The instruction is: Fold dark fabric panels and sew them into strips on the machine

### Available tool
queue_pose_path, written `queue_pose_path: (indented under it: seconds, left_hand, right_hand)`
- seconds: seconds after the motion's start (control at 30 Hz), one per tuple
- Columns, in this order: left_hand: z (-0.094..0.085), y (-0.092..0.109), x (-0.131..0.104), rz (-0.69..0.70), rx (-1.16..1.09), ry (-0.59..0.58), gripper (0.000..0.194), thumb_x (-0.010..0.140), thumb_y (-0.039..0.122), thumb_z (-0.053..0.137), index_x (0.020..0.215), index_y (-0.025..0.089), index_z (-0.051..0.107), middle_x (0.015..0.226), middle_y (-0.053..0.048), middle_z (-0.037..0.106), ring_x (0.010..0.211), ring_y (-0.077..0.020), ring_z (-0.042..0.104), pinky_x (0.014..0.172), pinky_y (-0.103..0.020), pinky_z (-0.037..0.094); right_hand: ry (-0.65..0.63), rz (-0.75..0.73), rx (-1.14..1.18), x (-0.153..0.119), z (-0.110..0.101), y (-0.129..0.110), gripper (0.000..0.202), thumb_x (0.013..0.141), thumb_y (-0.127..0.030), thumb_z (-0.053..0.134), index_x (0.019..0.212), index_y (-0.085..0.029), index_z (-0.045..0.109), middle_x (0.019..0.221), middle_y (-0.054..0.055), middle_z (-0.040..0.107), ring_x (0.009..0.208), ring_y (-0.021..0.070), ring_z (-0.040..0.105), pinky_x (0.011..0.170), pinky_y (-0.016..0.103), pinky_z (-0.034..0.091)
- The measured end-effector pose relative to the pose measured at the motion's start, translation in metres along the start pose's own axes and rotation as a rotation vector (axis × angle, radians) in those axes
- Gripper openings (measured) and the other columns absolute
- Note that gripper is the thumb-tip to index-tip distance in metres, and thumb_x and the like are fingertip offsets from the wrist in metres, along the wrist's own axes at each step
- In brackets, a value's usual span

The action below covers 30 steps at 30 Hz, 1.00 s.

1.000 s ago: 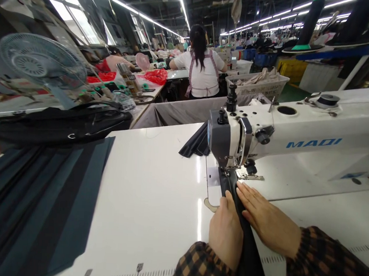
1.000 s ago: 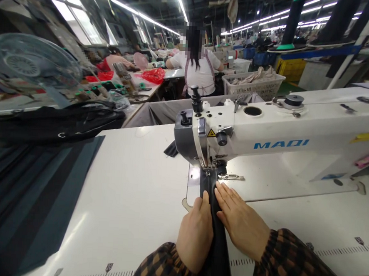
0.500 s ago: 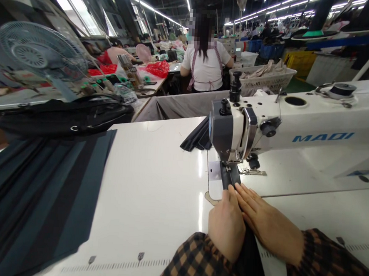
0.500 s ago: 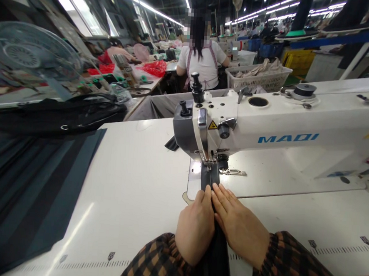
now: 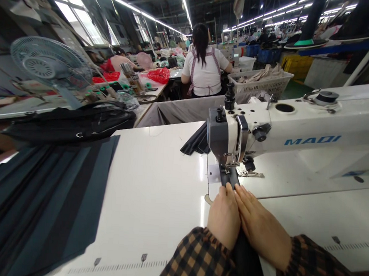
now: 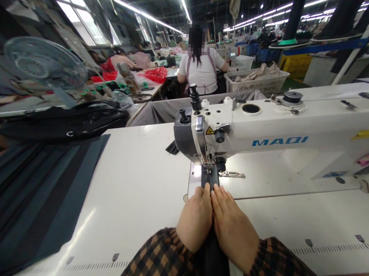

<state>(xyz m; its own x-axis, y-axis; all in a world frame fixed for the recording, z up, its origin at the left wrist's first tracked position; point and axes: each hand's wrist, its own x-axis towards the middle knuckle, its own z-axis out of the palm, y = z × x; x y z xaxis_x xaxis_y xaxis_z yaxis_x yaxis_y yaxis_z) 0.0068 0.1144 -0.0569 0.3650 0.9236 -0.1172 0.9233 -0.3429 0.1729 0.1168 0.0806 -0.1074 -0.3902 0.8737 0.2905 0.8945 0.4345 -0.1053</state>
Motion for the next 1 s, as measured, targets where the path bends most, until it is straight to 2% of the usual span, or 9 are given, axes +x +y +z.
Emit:
queue_pose_path:
  seconds: [0.17, 0.33, 0.57, 0.73, 0.83, 1.0]
  left_hand:
    - [0.007, 0.003, -0.035, -0.001, -0.082, -0.045, 0.046, 0.081, 0.003, 0.030, 0.127, 0.002, 0.033, 0.104, -0.015, 0.053, 0.088, -0.0207, 0.057, 0.076, -0.031, 0.048]
    - [0.003, 0.004, -0.035, -0.024, -0.215, -0.001, 0.041, 0.085, 0.012, 0.029, 0.124, 0.008, 0.039, 0.100, -0.011, 0.054, 0.081, -0.0196, 0.058, 0.074, -0.031, 0.049]
    - [0.003, 0.004, -0.034, -0.024, -0.224, -0.013, 0.041, 0.084, 0.012, 0.028, 0.124, 0.007, 0.039, 0.099, -0.011, 0.054, 0.081, -0.0207, 0.057, 0.073, -0.033, 0.048]
    - [0.003, 0.002, -0.023, 0.005, -0.186, 0.019, 0.040, 0.083, 0.010, 0.029, 0.123, 0.006, 0.038, 0.099, -0.011, 0.053, 0.081, -0.0192, 0.057, 0.073, -0.031, 0.048]
    - [0.004, -0.001, -0.012, 0.025, -0.145, 0.024, 0.041, 0.082, 0.009, 0.030, 0.123, 0.005, 0.036, 0.096, -0.011, 0.053, 0.078, -0.0186, 0.057, 0.069, -0.030, 0.048]
    - [0.000, -0.004, 0.010, 0.027, -0.113, 0.034, 0.042, 0.081, 0.008, 0.033, 0.122, 0.003, 0.034, 0.099, -0.013, 0.052, 0.084, -0.0191, 0.058, 0.072, -0.029, 0.046]
  right_hand:
    - [-0.018, 0.072, -0.029, -0.025, -0.008, -0.024, 0.051, 0.082, -0.010, 0.032, 0.132, -0.004, 0.028, 0.139, 0.014, 0.025, 0.129, 0.0223, 0.017, 0.101, 0.038, 0.034]
    - [-0.011, 0.069, -0.035, -0.025, -0.012, -0.026, 0.051, 0.080, -0.009, 0.031, 0.131, -0.003, 0.029, 0.138, 0.014, 0.027, 0.128, 0.0220, 0.018, 0.102, 0.038, 0.032]
    - [-0.012, 0.062, 0.001, -0.024, -0.012, -0.024, 0.053, 0.079, -0.008, 0.032, 0.132, -0.004, 0.029, 0.138, 0.014, 0.027, 0.128, 0.0221, 0.018, 0.102, 0.039, 0.033]
    - [-0.016, 0.034, 0.069, -0.019, -0.014, -0.019, 0.056, 0.078, -0.009, 0.033, 0.133, -0.004, 0.027, 0.139, 0.013, 0.026, 0.129, 0.0222, 0.018, 0.102, 0.039, 0.033]
    - [-0.011, 0.022, 0.099, -0.013, -0.014, -0.014, 0.057, 0.077, -0.010, 0.034, 0.133, -0.005, 0.025, 0.139, 0.013, 0.026, 0.129, 0.0230, 0.018, 0.101, 0.040, 0.033]
    - [0.009, -0.004, 0.123, -0.004, -0.008, -0.004, 0.055, 0.078, -0.010, 0.035, 0.132, -0.003, 0.027, 0.138, 0.016, 0.026, 0.129, 0.0243, 0.017, 0.102, 0.042, 0.032]
